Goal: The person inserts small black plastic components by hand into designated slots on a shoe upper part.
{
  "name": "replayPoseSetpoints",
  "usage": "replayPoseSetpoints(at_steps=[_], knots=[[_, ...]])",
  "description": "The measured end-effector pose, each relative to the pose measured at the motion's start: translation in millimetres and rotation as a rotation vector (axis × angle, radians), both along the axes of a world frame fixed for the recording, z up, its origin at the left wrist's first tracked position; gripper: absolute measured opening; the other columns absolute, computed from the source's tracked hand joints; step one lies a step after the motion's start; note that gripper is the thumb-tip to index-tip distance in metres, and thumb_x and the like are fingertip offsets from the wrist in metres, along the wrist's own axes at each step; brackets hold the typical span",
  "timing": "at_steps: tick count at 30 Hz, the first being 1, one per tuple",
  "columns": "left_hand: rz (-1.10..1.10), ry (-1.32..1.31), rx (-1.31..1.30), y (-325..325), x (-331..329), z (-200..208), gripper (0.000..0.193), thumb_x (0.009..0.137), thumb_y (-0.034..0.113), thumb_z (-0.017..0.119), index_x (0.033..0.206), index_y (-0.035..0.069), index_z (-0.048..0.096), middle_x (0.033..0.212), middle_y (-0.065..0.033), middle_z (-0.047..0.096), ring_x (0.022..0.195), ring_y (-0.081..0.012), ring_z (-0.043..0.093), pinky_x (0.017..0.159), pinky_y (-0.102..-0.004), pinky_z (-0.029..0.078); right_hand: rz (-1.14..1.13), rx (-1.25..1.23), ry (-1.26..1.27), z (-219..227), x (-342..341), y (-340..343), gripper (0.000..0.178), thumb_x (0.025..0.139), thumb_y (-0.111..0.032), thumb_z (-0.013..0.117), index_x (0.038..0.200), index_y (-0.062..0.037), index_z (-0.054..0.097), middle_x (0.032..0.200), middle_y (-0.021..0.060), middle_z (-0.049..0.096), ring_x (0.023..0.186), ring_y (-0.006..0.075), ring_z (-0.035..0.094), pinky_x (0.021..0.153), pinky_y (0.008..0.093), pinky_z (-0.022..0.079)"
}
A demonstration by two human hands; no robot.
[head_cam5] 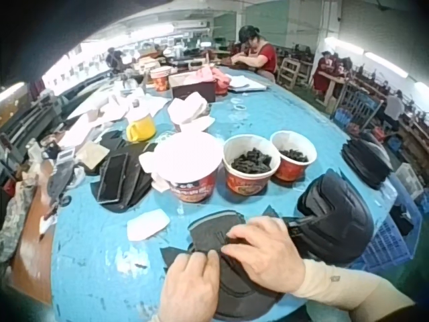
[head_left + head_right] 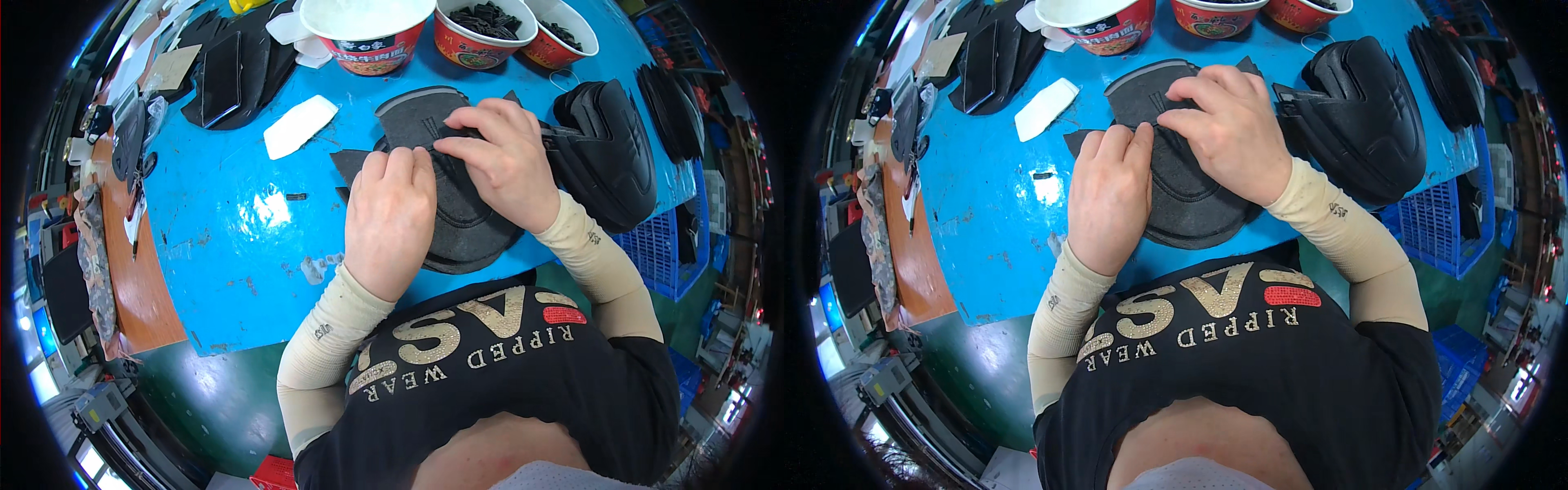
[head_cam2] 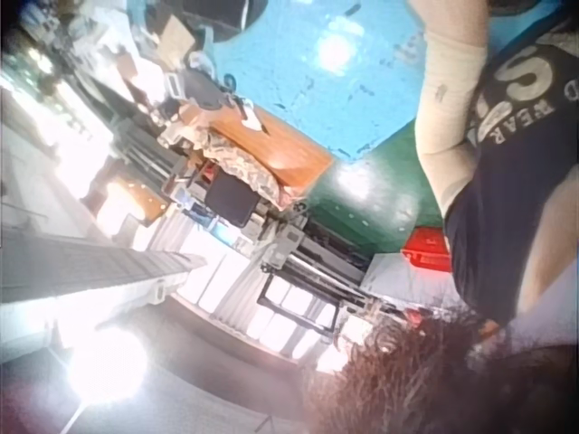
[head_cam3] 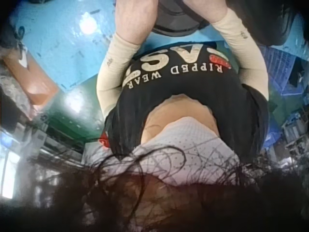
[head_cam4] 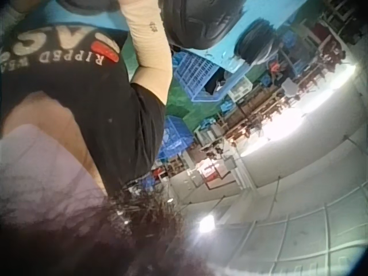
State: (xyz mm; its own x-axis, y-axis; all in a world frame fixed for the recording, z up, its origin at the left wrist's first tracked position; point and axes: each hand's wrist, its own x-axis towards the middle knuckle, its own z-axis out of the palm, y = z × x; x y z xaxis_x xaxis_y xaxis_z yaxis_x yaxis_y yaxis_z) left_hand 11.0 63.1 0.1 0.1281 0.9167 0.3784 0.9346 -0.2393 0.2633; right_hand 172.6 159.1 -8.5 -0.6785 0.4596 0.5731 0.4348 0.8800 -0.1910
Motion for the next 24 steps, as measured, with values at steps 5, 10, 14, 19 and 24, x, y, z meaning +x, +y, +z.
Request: replayPoseSetpoints(at_steps=[5, 10, 14, 19, 24], knots=[[0.008, 0.034, -0.008, -1, -1, 2, 0.033, 0.078, 0.0, 0.062, 0.11, -0.004, 0.065, 0.084, -0.0122, 0.055, 0.079, -0.0281, 0.054, 0.071, -0.0384, 0.047, -0.024, 0.127, -0.137, 4, -4, -7, 0.021, 0.072, -0.009, 0.069, 0.092, -0.0146, 0.073, 0.106, -0.0014, 0.064, 0.106, 0.0224, 0.056, 0.089, 0.0405, 0.04], [0.07, -0.536, 0.012, -13, -8, 0, 0.022, 0.083, -0.007, 0.066, 0.104, -0.001, 0.067, 0.098, -0.0131, 0.064, 0.084, -0.0228, 0.062, 0.075, -0.03, 0.05, -0.046, 0.038, 0.05, 5, 6, -5, 0.021, 0.071, -0.008, 0.073, 0.092, -0.0119, 0.072, 0.106, 0.0019, 0.065, 0.107, 0.0234, 0.057, 0.09, 0.0388, 0.04], [-0.091, -1.364, -0.105, -41, 1, 1, 0.017, 0.085, -0.01, 0.067, 0.099, -0.001, 0.065, 0.105, -0.0109, 0.064, 0.09, -0.0153, 0.061, 0.081, -0.0268, 0.052, 0.17, -0.52, 0.289, 22, 17, -39, 0.016, 0.076, -0.012, 0.079, 0.09, -0.0106, 0.07, 0.1, 0.0052, 0.065, 0.097, 0.0258, 0.061, 0.087, 0.0365, 0.044], [-0.199, -1.51, -0.035, -46, 12, -21, 0.02, 0.083, -0.009, 0.072, 0.101, -0.002, 0.067, 0.102, -0.01, 0.063, 0.092, -0.0139, 0.061, 0.078, -0.0247, 0.051, 0.205, -0.812, 0.369, 19, 16, -62, 0.012, 0.08, -0.011, 0.076, 0.087, -0.0087, 0.067, 0.099, 0.0055, 0.064, 0.096, 0.0228, 0.06, 0.087, 0.0358, 0.044], [-0.201, -1.528, 0.097, -50, 17, -22, 0.023, 0.083, -0.009, 0.072, 0.104, -0.002, 0.066, 0.104, -0.0103, 0.063, 0.09, -0.0145, 0.062, 0.076, -0.0243, 0.052, 0.256, -0.79, 0.277, 24, 20, -61, 0.013, 0.082, -0.011, 0.074, 0.09, -0.0084, 0.065, 0.101, 0.0064, 0.063, 0.095, 0.0227, 0.06, 0.087, 0.0348, 0.043]])
